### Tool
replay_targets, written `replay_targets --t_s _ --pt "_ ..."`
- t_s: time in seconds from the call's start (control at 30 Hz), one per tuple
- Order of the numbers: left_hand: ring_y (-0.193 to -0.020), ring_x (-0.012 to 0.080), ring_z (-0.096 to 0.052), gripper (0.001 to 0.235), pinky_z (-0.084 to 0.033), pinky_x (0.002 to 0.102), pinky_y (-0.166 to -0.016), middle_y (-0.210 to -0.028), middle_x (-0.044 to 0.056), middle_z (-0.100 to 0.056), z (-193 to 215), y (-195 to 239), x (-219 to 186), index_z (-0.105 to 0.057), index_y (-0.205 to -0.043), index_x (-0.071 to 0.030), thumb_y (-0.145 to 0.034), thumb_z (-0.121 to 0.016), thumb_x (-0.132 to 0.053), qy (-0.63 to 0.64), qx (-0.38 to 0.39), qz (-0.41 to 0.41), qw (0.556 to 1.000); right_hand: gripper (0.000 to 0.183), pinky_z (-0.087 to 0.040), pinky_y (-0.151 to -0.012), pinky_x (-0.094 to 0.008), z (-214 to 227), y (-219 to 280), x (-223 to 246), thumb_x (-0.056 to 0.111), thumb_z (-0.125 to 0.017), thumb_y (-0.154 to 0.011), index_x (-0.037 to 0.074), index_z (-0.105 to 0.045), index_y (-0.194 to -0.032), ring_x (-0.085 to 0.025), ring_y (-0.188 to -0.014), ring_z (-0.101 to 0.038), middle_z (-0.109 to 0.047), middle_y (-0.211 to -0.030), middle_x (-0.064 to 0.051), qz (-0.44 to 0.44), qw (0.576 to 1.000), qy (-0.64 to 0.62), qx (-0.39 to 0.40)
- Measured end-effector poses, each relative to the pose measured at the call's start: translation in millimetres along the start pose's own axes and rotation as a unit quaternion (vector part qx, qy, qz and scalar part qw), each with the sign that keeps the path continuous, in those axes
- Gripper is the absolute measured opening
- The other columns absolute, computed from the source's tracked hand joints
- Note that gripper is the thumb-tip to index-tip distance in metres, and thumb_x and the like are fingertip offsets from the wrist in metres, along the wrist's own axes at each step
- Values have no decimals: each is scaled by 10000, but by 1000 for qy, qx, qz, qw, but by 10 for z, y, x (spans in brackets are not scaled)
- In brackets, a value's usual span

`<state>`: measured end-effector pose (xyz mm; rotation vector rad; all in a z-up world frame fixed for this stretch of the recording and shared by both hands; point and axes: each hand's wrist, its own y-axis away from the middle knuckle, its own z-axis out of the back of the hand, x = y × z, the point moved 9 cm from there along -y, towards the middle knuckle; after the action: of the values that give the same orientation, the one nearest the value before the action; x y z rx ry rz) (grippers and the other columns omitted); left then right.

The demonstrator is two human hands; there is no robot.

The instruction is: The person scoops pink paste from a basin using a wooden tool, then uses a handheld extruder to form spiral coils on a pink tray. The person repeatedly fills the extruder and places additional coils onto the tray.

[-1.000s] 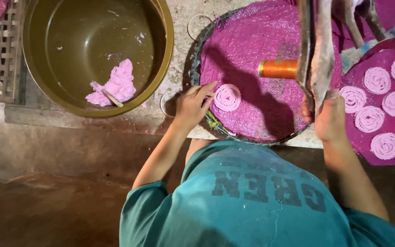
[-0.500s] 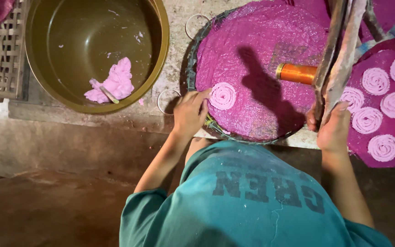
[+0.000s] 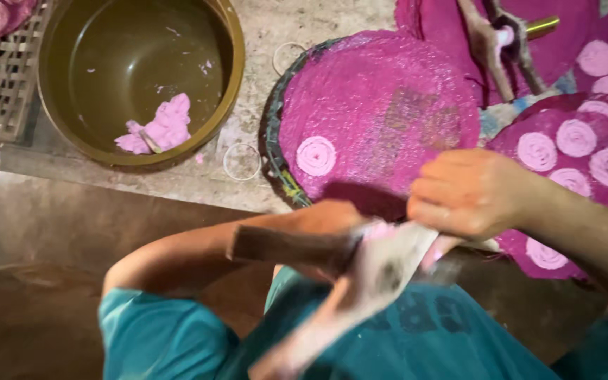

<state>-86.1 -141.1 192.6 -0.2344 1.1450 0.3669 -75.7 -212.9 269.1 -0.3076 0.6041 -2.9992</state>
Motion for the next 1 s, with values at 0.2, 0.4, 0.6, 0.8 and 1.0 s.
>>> replay_targets --t_s 0.2,0.4,0.6,0.8,1.0 --pt "-640 236 -670 207 -511 379 -583 -751 28 -676 -468 442 -305 -736 -1106 -136 -967 -721 -289 -340 -99 -8 935 479 -459 -622 -452 -642 456 294 471 -616 -1030 33 -553 -847 -387 -757 -627 -594 -768 -147 -131 890 -425 101" --pt "-756 266 -743 313 -589 389 -655 -883 73 -768 -251 801 114 -738 -1146 -174 -867 -663 -296 -77 -90 118 986 497 -458 -645 -437 -761 699 472 477 -493 -1114 35 -512 -888 -329 -737 -645 -589 -768 -109 -191 826 -528 46" --pt "-753 229 -706 322 -561 360 -644 -882 68 -719 146 974 795 -674 -1156 -133 -855 -642 -244 183 -87 136 970 165 -446 -552 -374 -36 347 40 272 -633 -930 109 -646 -946 -234 -671 -591 -569 -790 -58 -164 972 165 -36" --pt "-750 193 -669 339 -533 332 -632 -881 64 -671 571 2012 1709 -611 -1167 -92 -843 -621 -191 442 -147 167 869 224 -544 -1010 -374 -475 -530 -387 222 -766 -1033 120 -668 -1208 -250 -1144 -628 -633 -1208 -79 -187 882 423 -93" --pt "-676 186 -633 167 -504 322 -576 -783 82 -649 1417 3542 2470 -658 -942 -4 -800 -577 -36 247 -336 228 880 747 -511 -956 -519 -1876 -386 -1069 362 -778 -843 86 -453 -1456 -466 -1213 -570 -538 -1395 -268 -626 760 141 -102"
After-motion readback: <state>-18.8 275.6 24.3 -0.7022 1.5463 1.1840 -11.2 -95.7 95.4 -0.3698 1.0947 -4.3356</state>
